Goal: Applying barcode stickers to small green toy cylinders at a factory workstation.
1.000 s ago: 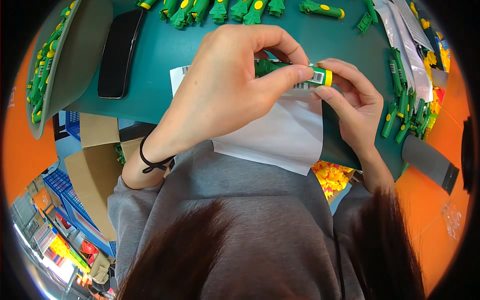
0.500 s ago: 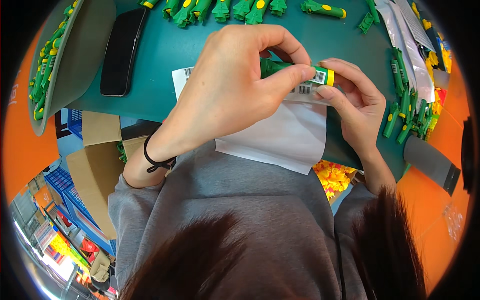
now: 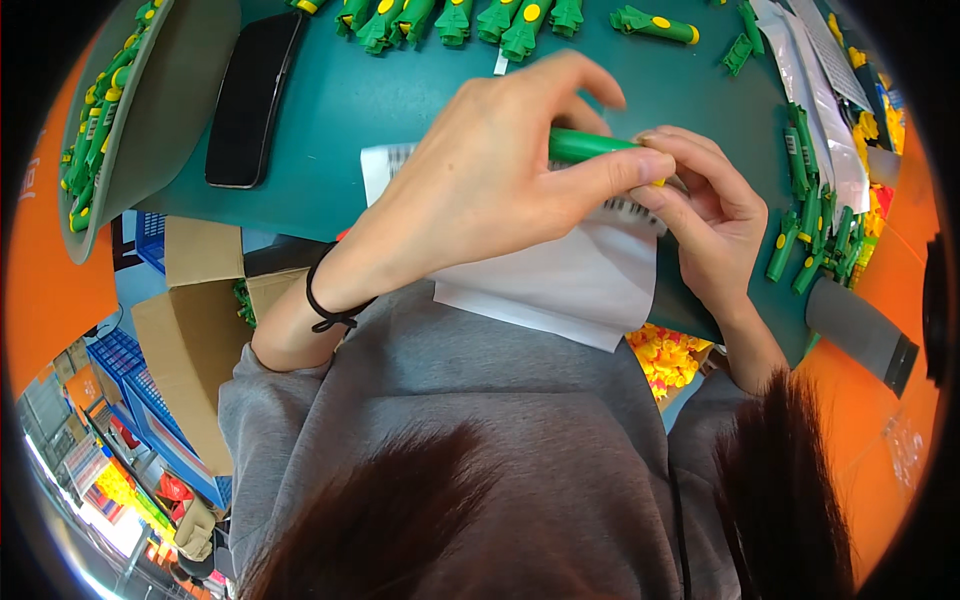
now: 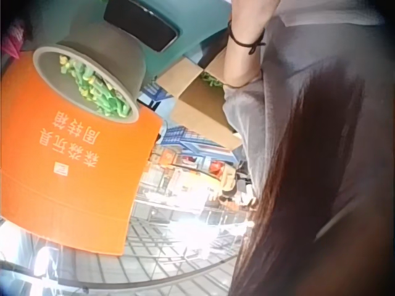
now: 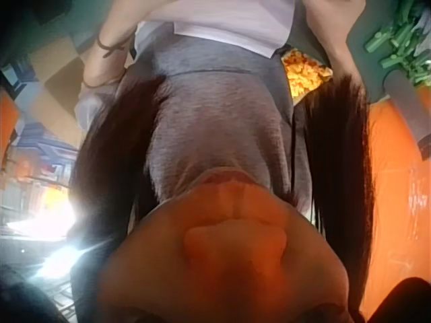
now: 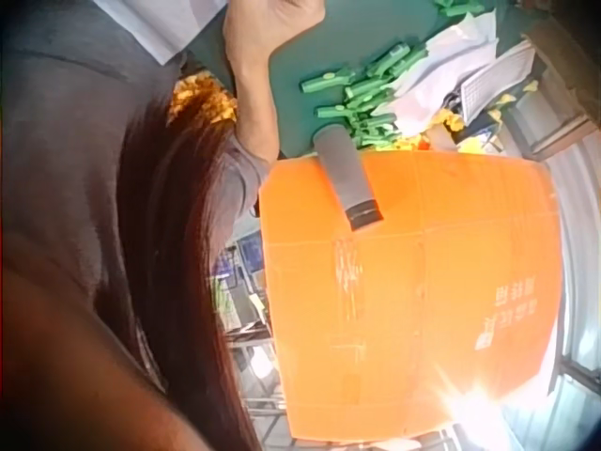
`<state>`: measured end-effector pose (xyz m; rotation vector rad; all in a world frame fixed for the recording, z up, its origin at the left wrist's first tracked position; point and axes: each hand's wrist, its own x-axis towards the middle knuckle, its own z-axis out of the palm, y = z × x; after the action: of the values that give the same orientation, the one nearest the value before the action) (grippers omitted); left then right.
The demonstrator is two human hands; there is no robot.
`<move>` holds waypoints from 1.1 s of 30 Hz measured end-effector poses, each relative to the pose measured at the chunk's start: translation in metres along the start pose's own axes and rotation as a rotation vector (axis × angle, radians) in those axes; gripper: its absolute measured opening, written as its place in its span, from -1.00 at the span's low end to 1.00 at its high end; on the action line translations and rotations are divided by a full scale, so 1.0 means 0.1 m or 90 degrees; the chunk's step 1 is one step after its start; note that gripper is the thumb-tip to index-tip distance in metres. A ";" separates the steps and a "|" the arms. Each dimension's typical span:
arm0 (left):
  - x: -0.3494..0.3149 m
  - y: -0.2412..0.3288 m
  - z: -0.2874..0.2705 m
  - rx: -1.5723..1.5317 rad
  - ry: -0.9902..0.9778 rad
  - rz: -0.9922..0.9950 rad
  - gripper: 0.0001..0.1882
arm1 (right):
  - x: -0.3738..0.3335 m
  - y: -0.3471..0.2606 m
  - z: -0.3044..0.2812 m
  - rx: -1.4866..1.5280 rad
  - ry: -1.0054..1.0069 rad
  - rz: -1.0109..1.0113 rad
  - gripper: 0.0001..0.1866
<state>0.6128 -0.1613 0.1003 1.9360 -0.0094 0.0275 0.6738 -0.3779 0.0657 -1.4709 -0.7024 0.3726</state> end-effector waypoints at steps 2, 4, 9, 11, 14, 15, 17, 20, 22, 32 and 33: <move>0.03 0.03 -0.03 0.008 -0.054 0.001 -0.74 | -0.01 -0.01 0.00 -0.011 -0.003 -0.010 -0.58; 0.06 0.02 -0.03 0.016 -0.108 0.004 -0.71 | 0.00 -0.04 0.01 -0.008 0.021 0.024 -0.57; 0.06 -0.02 -0.03 0.049 -0.091 0.040 -0.73 | 0.09 0.01 0.03 0.025 0.044 0.065 -0.56; 0.07 -0.04 -0.08 0.026 -0.071 0.024 -0.73 | 0.14 0.00 0.05 -0.062 0.058 -0.042 -0.61; 0.06 -0.06 -0.30 0.007 0.059 0.103 -0.73 | 0.18 -0.06 -0.19 -0.431 -0.100 -0.042 -0.56; 0.02 -0.08 -0.44 0.007 0.166 0.203 -0.74 | 0.14 -0.04 -0.18 -0.382 -0.086 0.037 -0.65; -0.17 -0.19 -1.18 0.162 0.271 0.190 -0.75 | 0.10 -0.02 -0.21 -0.339 -0.051 0.126 -0.70; -0.44 -0.05 -1.95 0.322 0.773 0.100 -0.69 | 0.17 -0.09 -0.10 -0.209 -0.002 0.227 -0.81; -0.49 -0.24 -2.53 0.696 0.764 0.200 -0.71 | 0.23 -0.07 -0.13 -0.123 0.020 0.290 -0.81; -0.16 -0.26 0.07 0.399 0.208 0.351 -0.78 | 0.14 -0.04 0.03 -0.071 0.111 0.269 -0.81; -0.13 -0.29 0.11 0.388 0.198 0.367 -0.78 | 0.13 -0.01 0.03 -0.044 0.119 0.257 -0.81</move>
<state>0.6003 -0.1611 0.0687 2.4496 -0.3909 0.7934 0.6817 -0.3670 0.0691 -1.6896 -0.2675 0.5136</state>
